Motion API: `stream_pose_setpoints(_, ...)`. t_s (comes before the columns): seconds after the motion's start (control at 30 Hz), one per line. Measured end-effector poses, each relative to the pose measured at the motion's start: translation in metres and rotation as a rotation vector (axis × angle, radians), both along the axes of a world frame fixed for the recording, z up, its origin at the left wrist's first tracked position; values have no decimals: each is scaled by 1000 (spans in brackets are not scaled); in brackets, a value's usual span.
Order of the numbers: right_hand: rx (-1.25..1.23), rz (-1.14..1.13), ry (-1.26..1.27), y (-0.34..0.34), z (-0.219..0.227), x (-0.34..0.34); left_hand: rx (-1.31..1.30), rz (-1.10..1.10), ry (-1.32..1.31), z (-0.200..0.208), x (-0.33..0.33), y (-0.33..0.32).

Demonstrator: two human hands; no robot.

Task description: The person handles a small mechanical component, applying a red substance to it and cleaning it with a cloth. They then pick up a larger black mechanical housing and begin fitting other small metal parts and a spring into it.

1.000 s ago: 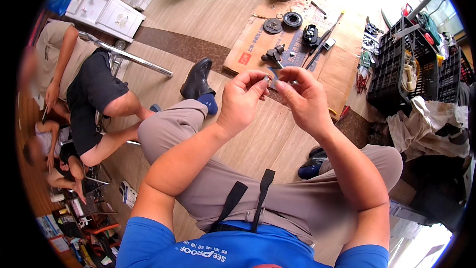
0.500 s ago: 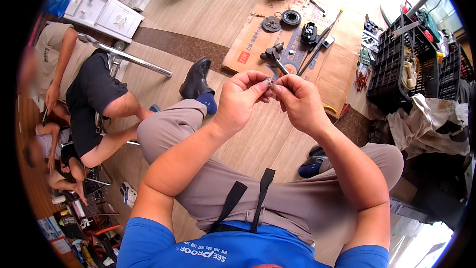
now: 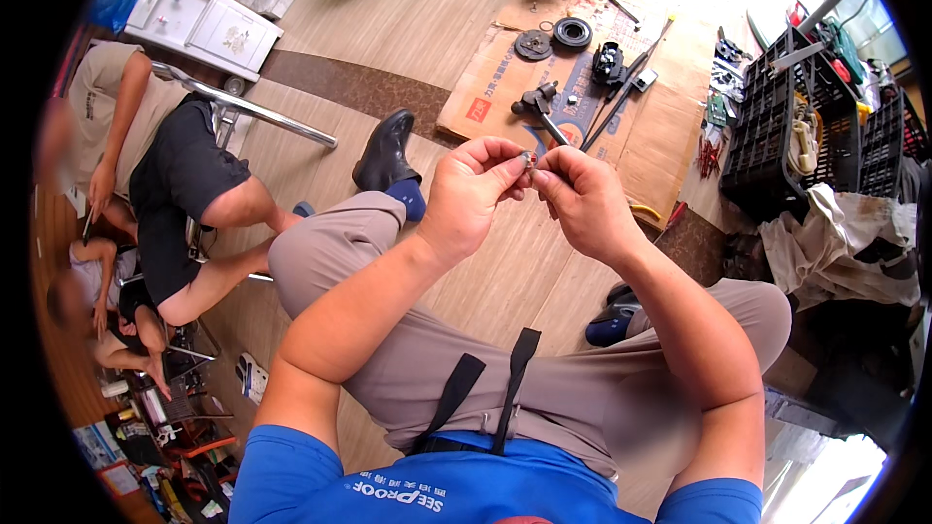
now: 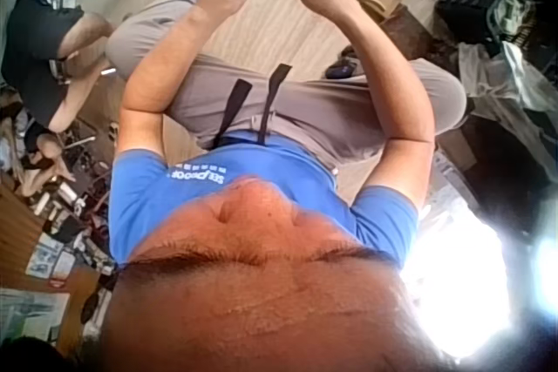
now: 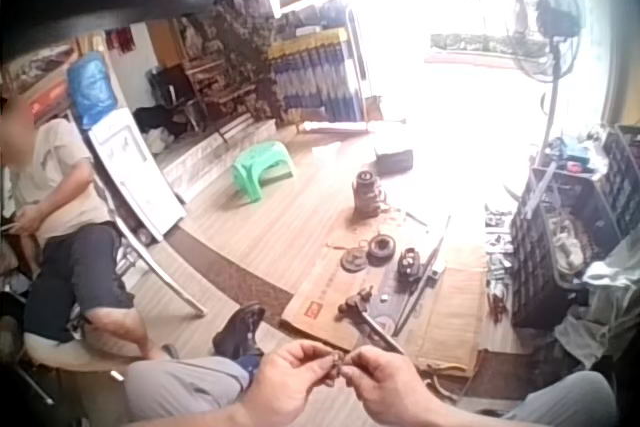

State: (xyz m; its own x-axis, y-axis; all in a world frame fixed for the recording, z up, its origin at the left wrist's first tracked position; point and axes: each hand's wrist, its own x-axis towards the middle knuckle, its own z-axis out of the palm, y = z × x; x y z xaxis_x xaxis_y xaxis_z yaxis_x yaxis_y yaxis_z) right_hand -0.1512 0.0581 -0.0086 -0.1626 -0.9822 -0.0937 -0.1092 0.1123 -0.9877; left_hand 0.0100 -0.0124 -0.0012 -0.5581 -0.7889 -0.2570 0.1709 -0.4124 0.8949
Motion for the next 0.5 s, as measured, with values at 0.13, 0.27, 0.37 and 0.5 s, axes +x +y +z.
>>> stream_pose_setpoints(0.13, -14, 2, 70, -1, -4, -1, -19, -10, 4, 0, 0, 0)
stream_pose_setpoints(0.27, -65, -9, 130, 0, -6, -3, -7, 17, 35, 2, -4, 3)
stream_pose_setpoints(0.37, -68, -4, 180, -1, -7, -5, 21, -41, -6, -2, -2, 1)
stream_pose_setpoints(0.5, -53, -5, 131, 0, -4, -7, -51, -54, -51, 1, -5, 4)
